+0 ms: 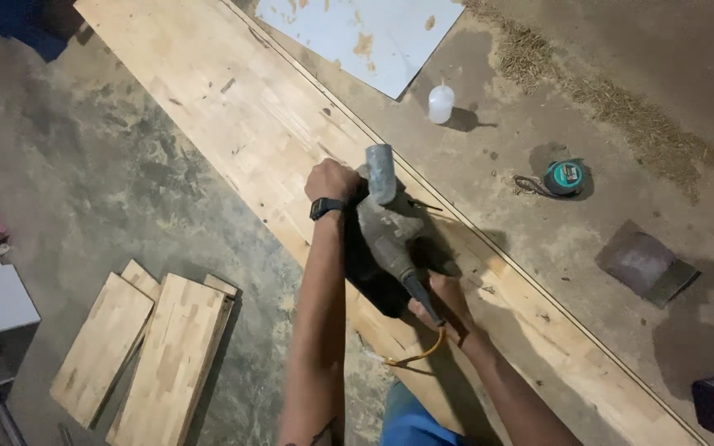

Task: Sanding a long wooden board using an electric belt sander to smooth the surface.

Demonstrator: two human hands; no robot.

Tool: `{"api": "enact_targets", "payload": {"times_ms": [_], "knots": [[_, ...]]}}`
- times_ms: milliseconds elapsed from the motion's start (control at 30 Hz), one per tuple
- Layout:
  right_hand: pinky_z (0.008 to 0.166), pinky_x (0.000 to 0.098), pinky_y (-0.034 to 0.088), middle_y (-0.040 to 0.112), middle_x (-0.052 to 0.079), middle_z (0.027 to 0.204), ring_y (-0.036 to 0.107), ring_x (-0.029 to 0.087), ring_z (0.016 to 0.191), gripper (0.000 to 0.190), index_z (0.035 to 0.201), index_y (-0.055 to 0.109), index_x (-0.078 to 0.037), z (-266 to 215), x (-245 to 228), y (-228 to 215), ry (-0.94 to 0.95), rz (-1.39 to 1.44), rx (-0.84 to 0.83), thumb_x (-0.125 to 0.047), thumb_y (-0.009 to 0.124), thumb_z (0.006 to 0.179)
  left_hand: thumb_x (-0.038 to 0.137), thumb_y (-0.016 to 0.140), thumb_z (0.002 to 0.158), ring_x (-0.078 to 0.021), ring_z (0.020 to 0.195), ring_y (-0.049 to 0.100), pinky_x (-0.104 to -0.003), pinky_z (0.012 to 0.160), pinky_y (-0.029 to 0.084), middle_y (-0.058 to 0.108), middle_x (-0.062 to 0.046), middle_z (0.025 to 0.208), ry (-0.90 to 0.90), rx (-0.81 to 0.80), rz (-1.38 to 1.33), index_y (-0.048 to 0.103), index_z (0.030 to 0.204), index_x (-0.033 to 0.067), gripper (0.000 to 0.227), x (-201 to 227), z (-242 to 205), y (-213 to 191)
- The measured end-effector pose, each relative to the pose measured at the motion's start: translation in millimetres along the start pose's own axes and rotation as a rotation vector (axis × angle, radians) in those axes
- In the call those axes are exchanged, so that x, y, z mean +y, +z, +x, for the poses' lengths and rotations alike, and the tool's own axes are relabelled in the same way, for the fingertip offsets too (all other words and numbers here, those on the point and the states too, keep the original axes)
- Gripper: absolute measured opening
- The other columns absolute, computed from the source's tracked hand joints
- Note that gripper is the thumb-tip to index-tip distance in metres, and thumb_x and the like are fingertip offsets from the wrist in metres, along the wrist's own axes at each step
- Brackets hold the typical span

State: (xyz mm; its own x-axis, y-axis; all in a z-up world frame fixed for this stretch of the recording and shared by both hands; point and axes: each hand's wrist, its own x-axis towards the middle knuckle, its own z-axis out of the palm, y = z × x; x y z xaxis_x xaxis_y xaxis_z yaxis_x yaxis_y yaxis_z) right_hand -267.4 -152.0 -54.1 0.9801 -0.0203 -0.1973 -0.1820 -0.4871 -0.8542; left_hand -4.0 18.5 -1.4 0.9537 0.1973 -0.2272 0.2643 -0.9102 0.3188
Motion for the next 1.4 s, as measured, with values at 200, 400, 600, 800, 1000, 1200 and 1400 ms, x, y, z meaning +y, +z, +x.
{"api": "enact_targets", "payload": {"times_ms": [200,400,600,800,1000,1200,1400], "knots": [[0.059,0.0441,0.056,0.064,0.014,0.06,0.07,0.036,0.064,0.025,0.093,0.069,-0.007,-6.0,7.0,38.1,-0.001,-0.035,-0.079,-0.02,0.069,0.072,0.022,0.058,0.08,-0.0479,0.088,0.074,-0.055,0.076,0.061,0.074,-0.026,0.079,-0.031,0.044,-0.007,0.08,0.081,0.0036,0.029,-45.3,-3.3,-6.8],[0.046,0.0286,0.047,0.055,0.005,0.049,0.059,0.022,0.046,0.01,0.081,0.063,-0.011,-10.2,-4.7,67.5,-0.019,0.017,-0.123,-0.017,0.062,0.073,0.021,0.056,0.081,-0.0476,0.086,0.074,-0.054,0.074,0.06,0.073,-0.027,0.076,-0.048,0.073,0.023,0.079,0.076,0.0041,0.029,-70.1,-28.5,-34.3],[0.04,0.0267,0.047,0.056,-0.001,0.06,0.053,0.011,0.046,0.016,0.082,0.056,-0.012,-29.2,-94.8,38.6,0.111,-0.073,-0.367,-0.019,0.064,0.093,0.019,0.052,0.084,-0.0347,0.061,0.06,-0.048,0.056,0.048,0.066,-0.013,0.067,-0.133,-0.039,-0.027,0.057,0.057,0.0078,0.03,-102.1,-32.1,-55.6],[0.061,0.0477,0.06,0.073,0.009,0.079,0.075,0.034,0.08,0.025,0.099,0.063,-0.023,-22.6,-34.7,121.6,0.124,-0.158,-0.314,-0.041,0.063,0.082,0.019,0.053,0.085,-0.0518,0.085,0.072,-0.059,0.072,0.059,0.072,-0.031,0.075,-0.064,0.097,0.003,0.08,0.075,0.0037,0.032,-182.0,3.4,-18.8],[0.065,0.0498,0.062,0.074,0.022,0.093,0.074,0.038,0.082,0.053,0.138,0.059,-0.004,-33.0,-51.0,114.5,0.027,-0.078,-0.435,-0.027,0.059,0.09,0.021,0.057,0.089,-0.0447,0.082,0.075,-0.054,0.068,0.06,0.075,-0.021,0.077,-0.116,0.103,0.07,0.082,0.079,0.0148,0.028,-206.7,-13.3,-14.3],[0.04,0.0375,0.048,0.072,0.019,0.077,0.066,0.027,0.054,0.04,0.135,0.062,-0.006,-42.0,-29.4,122.5,-0.052,-0.105,-0.321,-0.019,0.046,0.1,0.023,0.061,0.095,-0.0442,0.093,0.075,-0.055,0.078,0.061,0.077,-0.024,0.091,-0.125,0.062,0.075,0.081,0.099,0.0052,0.027,-173.1,-54.5,-39.9],[0.04,0.0323,0.049,0.071,0.017,0.073,0.063,0.022,0.05,0.041,0.14,0.059,-0.004,-44.9,-25.7,102.3,-0.1,-0.129,-0.31,-0.018,0.051,0.102,0.018,0.058,0.092,-0.0348,0.065,0.072,-0.039,0.066,0.053,0.065,-0.015,0.059,-0.135,0.088,0.03,0.073,0.064,0.0115,0.032,-154.5,-55.7,-36.2]]}}
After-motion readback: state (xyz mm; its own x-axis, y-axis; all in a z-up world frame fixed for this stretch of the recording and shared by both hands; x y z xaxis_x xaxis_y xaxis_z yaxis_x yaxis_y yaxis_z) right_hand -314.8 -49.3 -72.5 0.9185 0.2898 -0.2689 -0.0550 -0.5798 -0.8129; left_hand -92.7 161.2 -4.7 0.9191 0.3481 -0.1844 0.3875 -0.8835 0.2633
